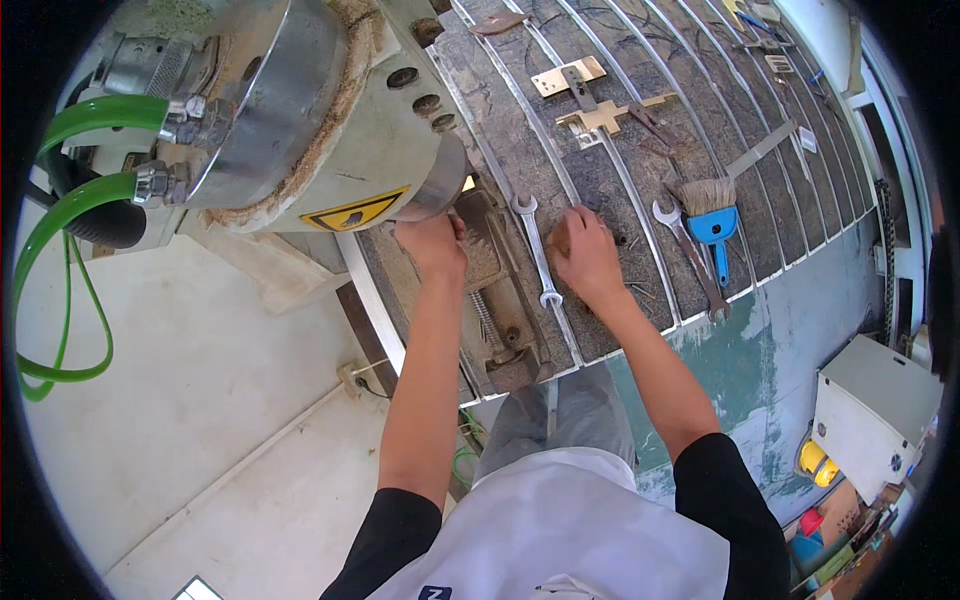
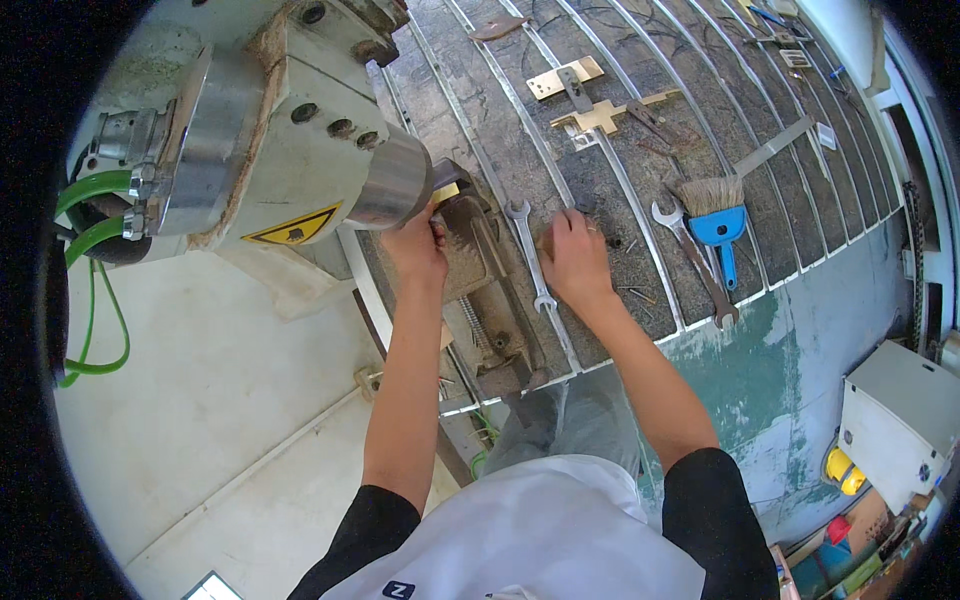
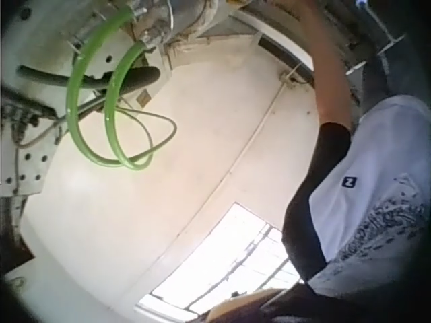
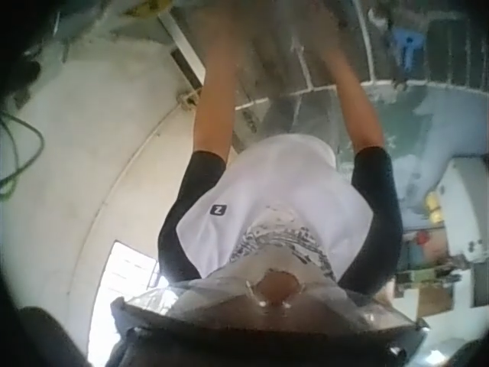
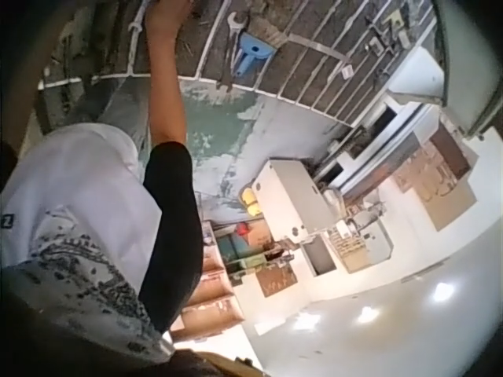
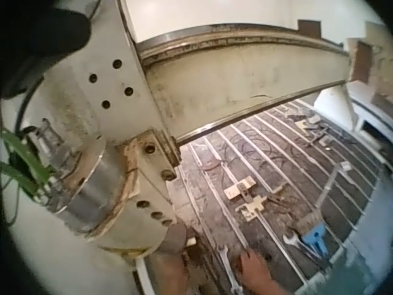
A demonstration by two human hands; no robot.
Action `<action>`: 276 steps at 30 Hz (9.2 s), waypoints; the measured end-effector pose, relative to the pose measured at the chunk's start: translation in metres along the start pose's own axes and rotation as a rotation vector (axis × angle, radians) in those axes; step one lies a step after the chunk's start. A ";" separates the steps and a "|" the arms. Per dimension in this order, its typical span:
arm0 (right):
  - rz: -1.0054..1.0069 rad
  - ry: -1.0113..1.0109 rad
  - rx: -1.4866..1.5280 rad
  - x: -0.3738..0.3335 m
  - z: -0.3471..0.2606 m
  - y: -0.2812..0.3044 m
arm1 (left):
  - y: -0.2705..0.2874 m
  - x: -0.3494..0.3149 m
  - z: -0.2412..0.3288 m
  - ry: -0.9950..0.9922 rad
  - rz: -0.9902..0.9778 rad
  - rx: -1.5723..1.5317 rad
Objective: The person is adjusting the drill bit and cleaning the CNC machine workspace.
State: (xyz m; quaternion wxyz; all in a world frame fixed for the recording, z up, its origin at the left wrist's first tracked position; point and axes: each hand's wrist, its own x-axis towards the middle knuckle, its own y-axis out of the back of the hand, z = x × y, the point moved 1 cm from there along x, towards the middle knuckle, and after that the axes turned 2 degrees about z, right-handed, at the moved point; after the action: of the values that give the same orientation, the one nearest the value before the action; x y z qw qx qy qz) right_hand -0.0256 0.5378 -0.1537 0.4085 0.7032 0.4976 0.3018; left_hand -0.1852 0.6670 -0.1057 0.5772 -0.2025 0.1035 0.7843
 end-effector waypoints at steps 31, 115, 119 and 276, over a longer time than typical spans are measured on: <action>0.022 0.129 0.723 0.099 -0.065 -0.013 | -0.006 0.000 -0.007 -0.049 0.061 -0.022; -0.155 -0.644 1.388 0.105 -0.075 -0.035 | -0.009 0.017 -0.015 -0.047 -0.002 0.286; -0.132 -0.633 1.301 0.109 -0.072 -0.043 | -0.005 0.015 -0.015 -0.077 -0.055 0.294; -0.289 -0.491 1.114 0.160 -0.044 -0.069 | 0.029 -0.227 -0.123 -0.297 -1.033 1.290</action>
State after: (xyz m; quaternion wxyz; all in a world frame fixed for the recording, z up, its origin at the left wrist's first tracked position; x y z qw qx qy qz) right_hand -0.0418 0.7126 -0.1899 0.1200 0.7849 0.5619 -0.2317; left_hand -0.1309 0.4129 -0.1189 0.8740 0.2510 0.3489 0.2268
